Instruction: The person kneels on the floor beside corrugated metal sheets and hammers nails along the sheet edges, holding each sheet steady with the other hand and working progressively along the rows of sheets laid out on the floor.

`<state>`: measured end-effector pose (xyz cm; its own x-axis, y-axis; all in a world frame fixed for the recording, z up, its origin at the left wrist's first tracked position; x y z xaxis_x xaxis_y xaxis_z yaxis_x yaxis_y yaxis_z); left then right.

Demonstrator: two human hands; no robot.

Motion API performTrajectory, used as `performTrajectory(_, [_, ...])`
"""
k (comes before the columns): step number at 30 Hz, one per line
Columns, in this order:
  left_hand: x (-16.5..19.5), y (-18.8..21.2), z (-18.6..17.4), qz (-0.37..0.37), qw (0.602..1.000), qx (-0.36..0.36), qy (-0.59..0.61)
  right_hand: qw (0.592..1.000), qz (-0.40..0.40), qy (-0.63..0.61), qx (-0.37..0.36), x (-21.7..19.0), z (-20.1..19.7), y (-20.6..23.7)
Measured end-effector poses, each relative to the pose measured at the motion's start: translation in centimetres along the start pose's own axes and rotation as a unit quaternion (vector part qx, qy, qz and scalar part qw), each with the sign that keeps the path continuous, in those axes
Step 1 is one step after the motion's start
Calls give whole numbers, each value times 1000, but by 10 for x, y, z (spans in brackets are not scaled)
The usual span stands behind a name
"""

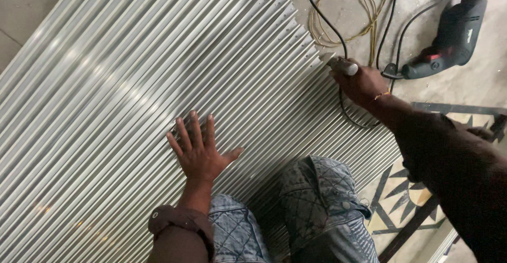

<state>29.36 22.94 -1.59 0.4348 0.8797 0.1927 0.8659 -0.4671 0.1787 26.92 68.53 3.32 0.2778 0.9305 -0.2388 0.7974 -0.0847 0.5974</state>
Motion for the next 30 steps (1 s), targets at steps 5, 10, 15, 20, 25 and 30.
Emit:
performTrajectory(5, [2,-2,-3,11,1000,26,-10,994,39,59,-84,15,-4,-6])
performTrajectory(10, [2,-1,-3,7,1000,24,-12,987,135,-76,38,-9,23,-1])
performTrajectory(15, [-1,0,0,8,1000,-2,-14,971,188,-137,58,-28,32,6])
performTrajectory(20, [0,1,0,0,1000,-4,-4,986,71,-123,86,-40,32,16])
performTrajectory(25, [3,1,-1,-3,1000,-15,-1,970,209,-123,19,-43,45,15])
performTrajectory(30, [3,-2,-6,5,1000,1,13,968,135,-161,141,-36,30,29])
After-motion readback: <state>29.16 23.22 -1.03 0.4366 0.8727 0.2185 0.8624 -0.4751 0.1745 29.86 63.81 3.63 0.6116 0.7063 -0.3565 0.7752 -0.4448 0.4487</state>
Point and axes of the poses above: each hand's wrist, its own y-axis away from the middle knuckle, its own z-axis out of the palm, x = y × z, the point moved 2 cm from there along -y, towards the middle knuckle, and after that the axes turned 8 degrees about -x, right-handed, at the moved point
